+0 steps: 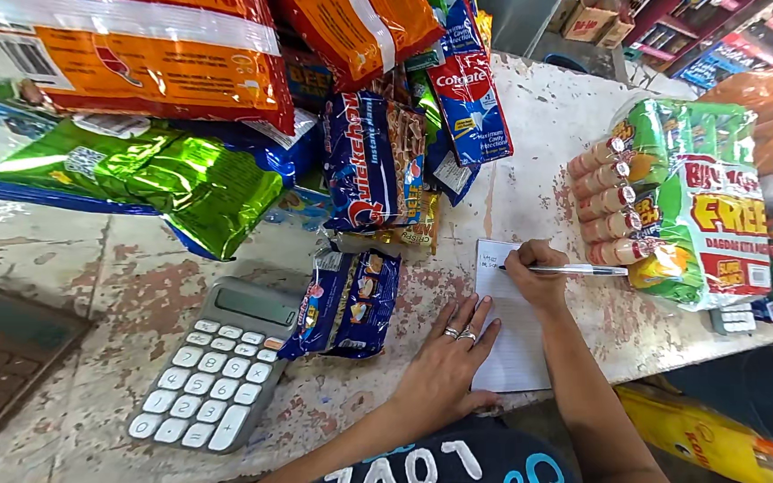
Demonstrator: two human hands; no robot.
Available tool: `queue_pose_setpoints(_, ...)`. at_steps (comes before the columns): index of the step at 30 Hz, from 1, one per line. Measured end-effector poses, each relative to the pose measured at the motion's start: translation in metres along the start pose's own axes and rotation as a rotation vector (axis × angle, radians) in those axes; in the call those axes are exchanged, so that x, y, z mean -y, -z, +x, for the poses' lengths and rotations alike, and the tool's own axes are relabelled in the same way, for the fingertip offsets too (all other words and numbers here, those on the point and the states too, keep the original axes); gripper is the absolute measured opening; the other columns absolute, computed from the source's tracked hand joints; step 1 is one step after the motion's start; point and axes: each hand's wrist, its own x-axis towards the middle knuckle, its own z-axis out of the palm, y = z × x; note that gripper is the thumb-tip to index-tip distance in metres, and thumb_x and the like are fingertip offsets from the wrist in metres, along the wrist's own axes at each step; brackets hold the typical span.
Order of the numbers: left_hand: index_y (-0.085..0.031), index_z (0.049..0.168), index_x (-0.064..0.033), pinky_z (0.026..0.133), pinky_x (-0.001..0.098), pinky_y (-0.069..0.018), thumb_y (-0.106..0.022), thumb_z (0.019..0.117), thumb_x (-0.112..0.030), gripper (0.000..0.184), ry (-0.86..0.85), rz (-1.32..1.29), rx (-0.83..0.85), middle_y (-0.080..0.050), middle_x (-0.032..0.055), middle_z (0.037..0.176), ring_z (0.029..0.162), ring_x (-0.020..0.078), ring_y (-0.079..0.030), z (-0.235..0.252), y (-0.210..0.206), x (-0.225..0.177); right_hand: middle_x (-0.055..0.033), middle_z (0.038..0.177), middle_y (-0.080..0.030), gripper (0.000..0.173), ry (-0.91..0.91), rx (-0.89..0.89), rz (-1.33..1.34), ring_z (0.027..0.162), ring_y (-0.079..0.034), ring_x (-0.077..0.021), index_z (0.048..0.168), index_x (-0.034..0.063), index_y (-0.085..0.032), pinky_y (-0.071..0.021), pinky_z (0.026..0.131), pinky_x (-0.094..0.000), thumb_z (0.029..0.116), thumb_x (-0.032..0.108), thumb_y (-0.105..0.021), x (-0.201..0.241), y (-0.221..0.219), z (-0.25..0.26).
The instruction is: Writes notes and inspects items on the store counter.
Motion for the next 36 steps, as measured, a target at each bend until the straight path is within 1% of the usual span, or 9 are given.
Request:
queue_pose_setpoints(10,-0.048,0.151,-0.0069,0.122,0.0603,-0.0245,-0.072,0.0787,-0.069,0.098,-0.001,-0.009,0.005,-0.032,0.0171,0.166,0.153,0.0362,-0.029,0.000,0.001,0.000,0.0068,0.057,-0.048,0.029,0.002,-0.020,-0.048,0.053,-0.046,0.0042,0.059,0.0103,-0.047,-0.0399,0.050,-0.0117,0.0785,-0.003,-0.064,0.002,-0.001,0.000)
queue_pose_setpoints(14,-0.048,0.152,-0.0069,0.122,0.0603,-0.0243,-0.073,0.0784,-0.068,0.099,0.000,-0.012,0.004,-0.031,0.0167,0.166,0.154,0.0362,-0.028,-0.001,0.001,0.000,0.0073,0.057,-0.048,0.030,-0.008,-0.016,-0.041,0.053,-0.045,0.0044,0.059,0.0113,-0.047,-0.0393,0.050,-0.0118,0.0793,-0.002,-0.064,0.001,0.000,0.000)
queue_pose_setpoints(17,-0.048,0.151,-0.0074,0.122,0.0606,-0.0245,-0.073,0.0782,-0.068,0.098,0.000,-0.015,-0.003,-0.031,0.0161,0.166,0.154,0.0362,-0.029,-0.001,0.000,0.000,0.0079,0.057,-0.047,0.031,-0.013,-0.021,-0.027,0.052,-0.045,0.0044,0.059,0.0123,-0.046,-0.0387,0.049,-0.0122,0.0784,-0.002,-0.065,0.000,0.001,-0.001)
queue_pose_setpoints(20,-0.048,0.151,-0.0077,0.122,0.0604,-0.0240,-0.073,0.0781,-0.068,0.098,0.003,-0.014,0.001,-0.031,0.0158,0.166,0.154,0.0358,-0.028,-0.001,0.000,0.000,0.0087,0.057,-0.047,0.031,-0.022,-0.045,-0.025,0.052,-0.044,0.0046,0.059,0.0130,-0.046,-0.0391,0.049,-0.0123,0.0787,-0.002,-0.065,0.001,0.001,0.000)
queue_pose_setpoints(24,-0.048,0.152,-0.0078,0.122,0.0609,-0.0239,-0.074,0.0779,-0.068,0.098,0.001,-0.019,-0.001,-0.031,0.0162,0.166,0.154,0.0361,-0.029,-0.001,0.000,0.001,0.0084,0.057,-0.046,0.030,-0.028,-0.014,-0.027,0.053,-0.045,0.0038,0.060,0.0127,-0.047,-0.0388,0.050,-0.0131,0.0803,-0.001,-0.064,-0.003,0.003,-0.001)
queue_pose_setpoints(28,-0.047,0.153,-0.0084,0.122,0.0602,-0.0231,-0.074,0.0785,-0.067,0.098,0.000,-0.014,-0.004,-0.030,0.0152,0.167,0.154,0.0350,-0.028,-0.002,-0.001,0.001,0.0076,0.057,-0.046,0.031,-0.010,-0.042,-0.032,0.053,-0.045,0.0033,0.060,0.0122,-0.046,-0.0397,0.050,-0.0132,0.0802,-0.002,-0.064,-0.002,0.001,-0.002)
queue_pose_setpoints(30,-0.047,0.153,-0.0088,0.123,0.0597,-0.0229,-0.073,0.0788,-0.068,0.098,0.001,-0.010,-0.005,-0.029,0.0144,0.167,0.155,0.0341,-0.027,-0.003,-0.001,0.001,0.0074,0.058,-0.046,0.031,-0.020,-0.034,-0.015,0.054,-0.046,0.0029,0.060,0.0123,-0.046,-0.0403,0.051,-0.0137,0.0799,-0.002,-0.064,-0.002,0.002,-0.001)
queue_pose_setpoints(33,-0.046,0.154,-0.0094,0.123,0.0588,-0.0228,-0.072,0.0796,-0.069,0.099,-0.004,0.001,-0.017,-0.028,0.0133,0.168,0.156,0.0324,-0.025,-0.006,-0.004,0.003,0.0073,0.057,-0.046,0.032,-0.037,-0.050,0.007,0.054,-0.046,0.0017,0.060,0.0123,-0.046,-0.0408,0.051,-0.0152,0.0822,-0.002,-0.064,-0.009,0.004,0.001)
queue_pose_setpoints(36,-0.048,0.153,-0.0099,0.123,0.0585,-0.0236,-0.069,0.0806,-0.071,0.097,-0.015,0.012,-0.054,-0.030,0.0130,0.167,0.156,0.0317,-0.025,-0.009,-0.009,0.006,0.0059,0.056,-0.046,0.032,-0.056,-0.064,0.011,0.054,-0.048,-0.0011,0.060,0.0115,-0.047,-0.0409,0.051,-0.0182,0.0830,-0.001,-0.064,-0.020,0.007,0.004)
